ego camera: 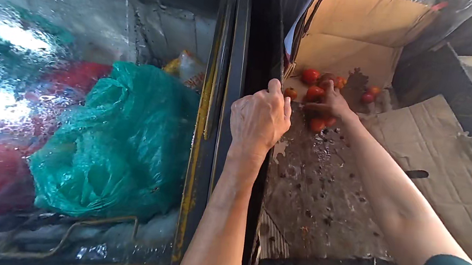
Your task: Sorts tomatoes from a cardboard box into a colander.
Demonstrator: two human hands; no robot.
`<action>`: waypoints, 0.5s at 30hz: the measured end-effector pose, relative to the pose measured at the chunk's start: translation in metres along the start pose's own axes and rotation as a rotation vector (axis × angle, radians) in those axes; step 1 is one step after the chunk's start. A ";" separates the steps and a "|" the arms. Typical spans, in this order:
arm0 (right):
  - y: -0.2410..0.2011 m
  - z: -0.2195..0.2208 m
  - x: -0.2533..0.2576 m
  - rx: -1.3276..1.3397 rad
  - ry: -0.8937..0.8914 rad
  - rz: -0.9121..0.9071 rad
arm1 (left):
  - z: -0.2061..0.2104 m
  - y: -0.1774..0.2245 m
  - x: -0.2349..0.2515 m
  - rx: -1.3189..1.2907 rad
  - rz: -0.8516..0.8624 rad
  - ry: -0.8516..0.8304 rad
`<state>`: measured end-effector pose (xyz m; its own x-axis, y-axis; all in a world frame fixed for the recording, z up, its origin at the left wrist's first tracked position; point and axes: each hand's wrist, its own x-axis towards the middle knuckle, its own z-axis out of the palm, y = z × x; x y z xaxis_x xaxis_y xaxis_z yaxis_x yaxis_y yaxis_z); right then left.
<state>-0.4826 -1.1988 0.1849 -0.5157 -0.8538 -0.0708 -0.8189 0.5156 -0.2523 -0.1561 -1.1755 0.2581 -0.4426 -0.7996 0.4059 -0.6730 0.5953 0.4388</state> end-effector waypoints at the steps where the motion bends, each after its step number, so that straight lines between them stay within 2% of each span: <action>1: 0.008 0.002 -0.001 0.007 0.010 0.000 | 0.000 0.000 0.000 0.004 0.003 0.001; 7: 0.013 0.023 -0.002 -0.023 0.156 -0.257 | 0.004 -0.001 0.001 0.024 0.007 0.022; 10: 0.015 0.026 -0.011 0.066 0.208 -0.245 | 0.005 0.000 0.005 0.030 -0.007 0.001; 11: 0.017 0.025 -0.016 0.198 0.234 -0.211 | 0.005 0.000 0.005 0.031 -0.010 -0.002; 13: 0.019 0.019 -0.032 0.669 0.233 -0.064 | 0.005 -0.002 0.005 0.039 -0.010 0.001; 15: 0.023 0.009 -0.059 1.321 0.060 0.031 | 0.005 -0.002 0.005 0.042 -0.012 -0.006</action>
<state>-0.4685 -1.1372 0.1750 -0.5682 -0.8207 -0.0597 0.0359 0.0478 -0.9982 -0.1599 -1.1813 0.2548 -0.4377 -0.8073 0.3957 -0.7028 0.5818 0.4094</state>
